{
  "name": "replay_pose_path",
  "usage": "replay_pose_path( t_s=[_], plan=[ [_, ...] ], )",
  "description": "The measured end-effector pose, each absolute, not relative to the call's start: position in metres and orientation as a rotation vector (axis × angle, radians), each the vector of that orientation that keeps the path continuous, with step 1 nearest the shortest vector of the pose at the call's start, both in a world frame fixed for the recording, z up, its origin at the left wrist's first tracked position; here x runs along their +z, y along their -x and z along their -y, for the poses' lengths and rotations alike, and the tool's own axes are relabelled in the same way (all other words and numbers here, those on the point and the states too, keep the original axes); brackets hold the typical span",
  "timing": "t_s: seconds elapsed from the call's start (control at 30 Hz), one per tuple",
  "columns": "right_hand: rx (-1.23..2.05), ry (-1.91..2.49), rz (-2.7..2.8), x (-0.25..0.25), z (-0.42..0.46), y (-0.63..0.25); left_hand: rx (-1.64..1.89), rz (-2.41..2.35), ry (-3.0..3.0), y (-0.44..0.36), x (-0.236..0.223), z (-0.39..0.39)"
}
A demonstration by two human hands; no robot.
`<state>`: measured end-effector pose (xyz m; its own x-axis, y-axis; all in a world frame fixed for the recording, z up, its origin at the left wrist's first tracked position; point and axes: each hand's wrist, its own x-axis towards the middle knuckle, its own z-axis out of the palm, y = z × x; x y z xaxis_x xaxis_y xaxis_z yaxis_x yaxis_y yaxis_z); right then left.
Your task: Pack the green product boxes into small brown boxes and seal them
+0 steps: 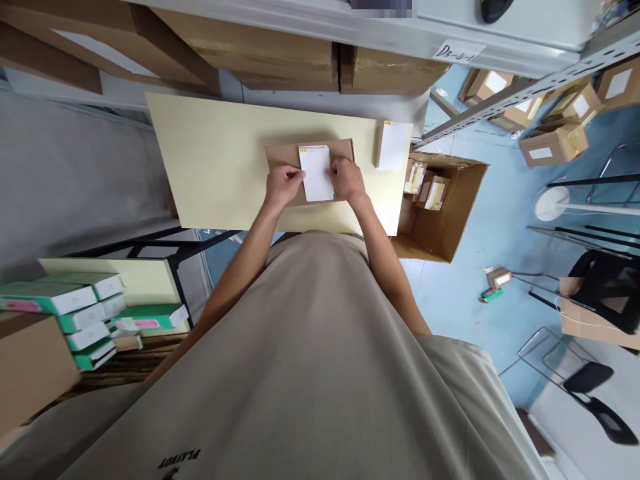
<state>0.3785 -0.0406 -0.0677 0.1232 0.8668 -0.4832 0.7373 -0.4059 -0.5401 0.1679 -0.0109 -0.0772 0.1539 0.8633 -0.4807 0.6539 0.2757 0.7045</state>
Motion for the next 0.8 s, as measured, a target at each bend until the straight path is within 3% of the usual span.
replay_pose_path(
  t_s=[0.4,0.57,0.8],
  plan=[
    [0.98,2.382,1.47,-0.053,0.055,-0.37,0.264,-1.639,-1.478,-0.176,-0.066,0.012],
    [0.834,2.123,1.823,-0.032,0.1,-0.353,0.27,-1.641,-1.493,-0.179,-0.063,0.013],
    [0.937,1.966,2.175,-0.038,0.138,-0.321,0.293,-1.631,-1.563,-0.181,-0.065,0.014]
  ],
)
